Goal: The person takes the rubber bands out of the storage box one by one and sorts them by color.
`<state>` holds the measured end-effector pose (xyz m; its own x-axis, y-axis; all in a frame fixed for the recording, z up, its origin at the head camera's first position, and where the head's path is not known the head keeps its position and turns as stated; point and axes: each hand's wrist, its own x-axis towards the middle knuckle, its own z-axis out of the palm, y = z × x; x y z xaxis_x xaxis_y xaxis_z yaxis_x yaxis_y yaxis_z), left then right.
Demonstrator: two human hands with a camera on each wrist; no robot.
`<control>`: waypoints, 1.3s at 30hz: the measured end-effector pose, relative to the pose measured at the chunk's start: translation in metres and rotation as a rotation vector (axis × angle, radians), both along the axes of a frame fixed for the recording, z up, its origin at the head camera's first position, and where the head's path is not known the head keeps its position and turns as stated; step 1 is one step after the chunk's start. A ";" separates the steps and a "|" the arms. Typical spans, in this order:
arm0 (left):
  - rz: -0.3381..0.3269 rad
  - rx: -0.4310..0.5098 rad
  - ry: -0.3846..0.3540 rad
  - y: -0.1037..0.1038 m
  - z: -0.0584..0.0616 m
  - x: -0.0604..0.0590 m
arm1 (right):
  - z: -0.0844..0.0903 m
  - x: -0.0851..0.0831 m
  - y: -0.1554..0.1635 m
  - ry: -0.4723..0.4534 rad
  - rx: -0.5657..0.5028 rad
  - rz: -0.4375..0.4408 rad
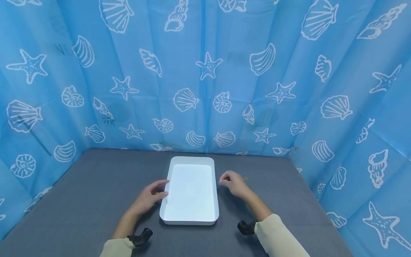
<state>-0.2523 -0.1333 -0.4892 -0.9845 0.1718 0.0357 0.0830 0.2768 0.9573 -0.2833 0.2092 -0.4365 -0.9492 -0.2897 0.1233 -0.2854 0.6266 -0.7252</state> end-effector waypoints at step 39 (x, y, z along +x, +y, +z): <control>0.010 0.000 -0.017 -0.001 -0.002 0.000 | -0.035 -0.011 0.053 -0.053 0.113 -0.363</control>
